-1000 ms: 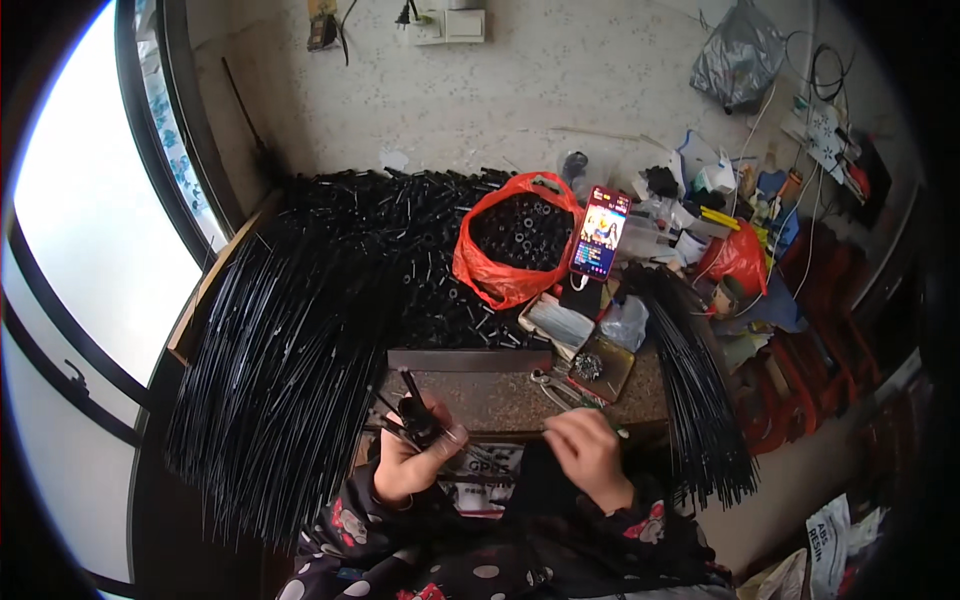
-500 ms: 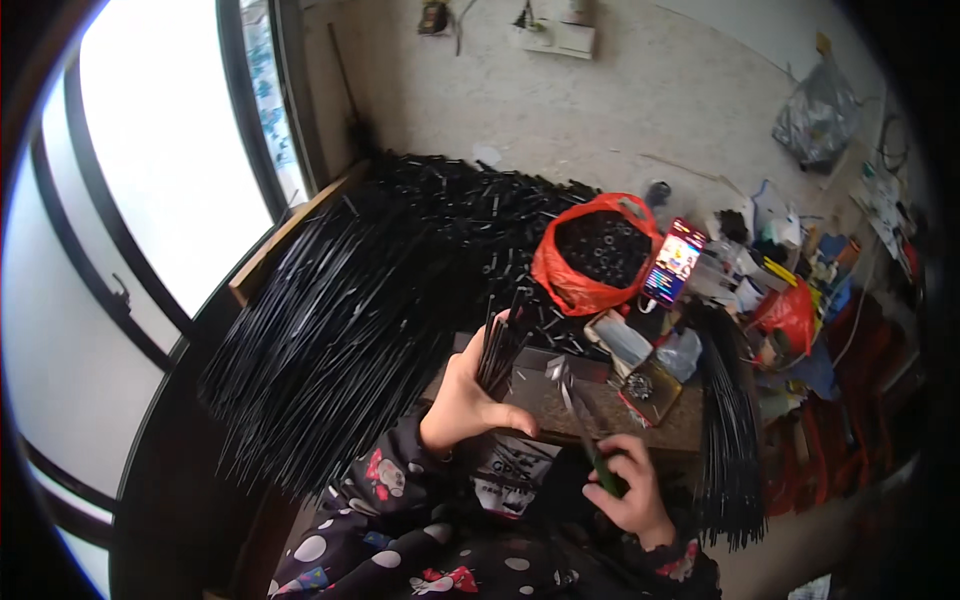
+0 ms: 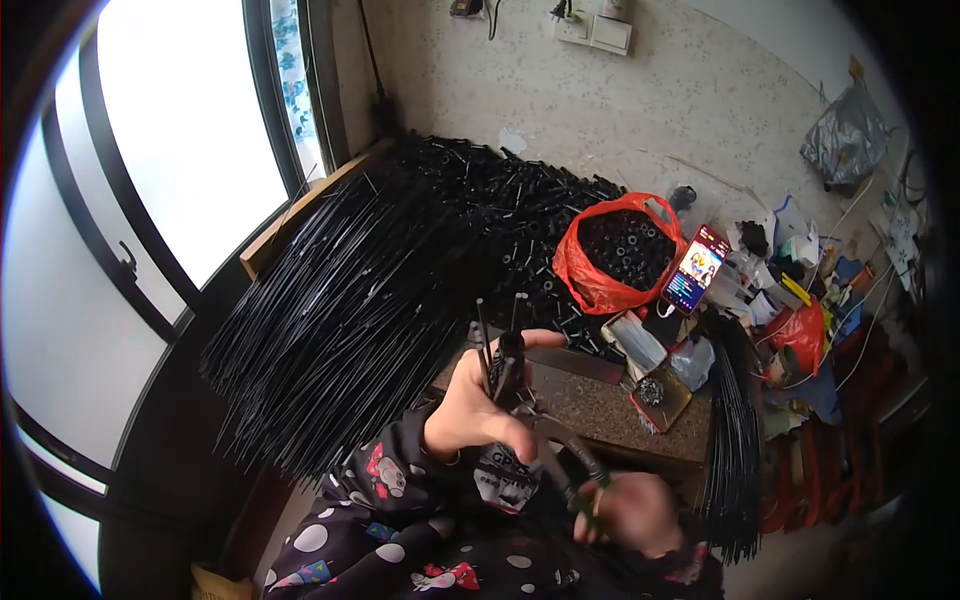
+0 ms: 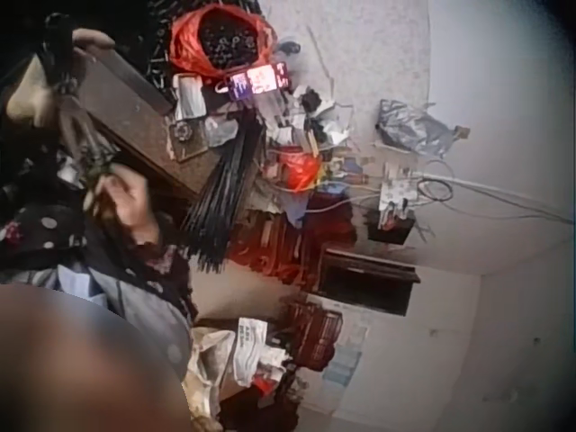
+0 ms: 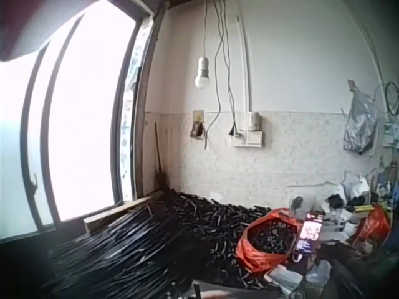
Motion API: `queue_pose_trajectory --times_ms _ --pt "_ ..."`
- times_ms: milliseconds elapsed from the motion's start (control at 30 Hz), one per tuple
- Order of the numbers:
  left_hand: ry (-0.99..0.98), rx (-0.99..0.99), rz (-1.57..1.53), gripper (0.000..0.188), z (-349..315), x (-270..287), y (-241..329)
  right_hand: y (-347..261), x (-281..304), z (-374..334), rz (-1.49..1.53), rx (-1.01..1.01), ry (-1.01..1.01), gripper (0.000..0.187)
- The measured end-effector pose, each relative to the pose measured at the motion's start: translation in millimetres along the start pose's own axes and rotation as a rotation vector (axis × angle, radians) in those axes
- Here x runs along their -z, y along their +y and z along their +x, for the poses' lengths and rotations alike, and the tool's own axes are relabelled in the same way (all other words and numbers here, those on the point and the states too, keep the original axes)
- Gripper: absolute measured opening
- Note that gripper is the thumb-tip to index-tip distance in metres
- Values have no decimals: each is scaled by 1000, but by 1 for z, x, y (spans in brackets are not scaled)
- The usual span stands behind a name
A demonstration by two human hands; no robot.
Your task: The recorder uses a stripping tool and a jig to process the ends of black wires on a workbench.
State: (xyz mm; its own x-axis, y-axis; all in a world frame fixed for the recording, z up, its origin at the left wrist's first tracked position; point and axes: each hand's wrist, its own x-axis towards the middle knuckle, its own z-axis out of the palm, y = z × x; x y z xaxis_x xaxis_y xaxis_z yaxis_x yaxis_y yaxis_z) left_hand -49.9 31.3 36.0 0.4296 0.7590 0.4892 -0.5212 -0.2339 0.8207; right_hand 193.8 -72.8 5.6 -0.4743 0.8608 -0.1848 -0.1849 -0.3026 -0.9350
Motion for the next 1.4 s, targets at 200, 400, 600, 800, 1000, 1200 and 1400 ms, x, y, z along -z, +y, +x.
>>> queue_pose_trajectory --times_ms 200,400,600,800,1000,1200,1400 --pt "88 -40 301 74 8 -10 -12 5 -6 25 -319 -90 -89 54" --pt "307 3 314 70 -1 1 -2 -36 -5 28 -1327 744 306 34" --pt "21 143 151 73 14 -10 -4 13 -8 33 36 -250 -403 28" --pt "297 65 420 72 10 -7 5 -27 -1 30 -1292 759 443 54" --pt "53 162 182 74 10 -3 12 7 0 29 161 -301 -414 39" --pt "117 -33 400 47 20 -6 8 3 -4 49 -925 373 227 66" --pt "8 -117 389 47 16 2 12 -2 -16 24 -1138 419 227 32"
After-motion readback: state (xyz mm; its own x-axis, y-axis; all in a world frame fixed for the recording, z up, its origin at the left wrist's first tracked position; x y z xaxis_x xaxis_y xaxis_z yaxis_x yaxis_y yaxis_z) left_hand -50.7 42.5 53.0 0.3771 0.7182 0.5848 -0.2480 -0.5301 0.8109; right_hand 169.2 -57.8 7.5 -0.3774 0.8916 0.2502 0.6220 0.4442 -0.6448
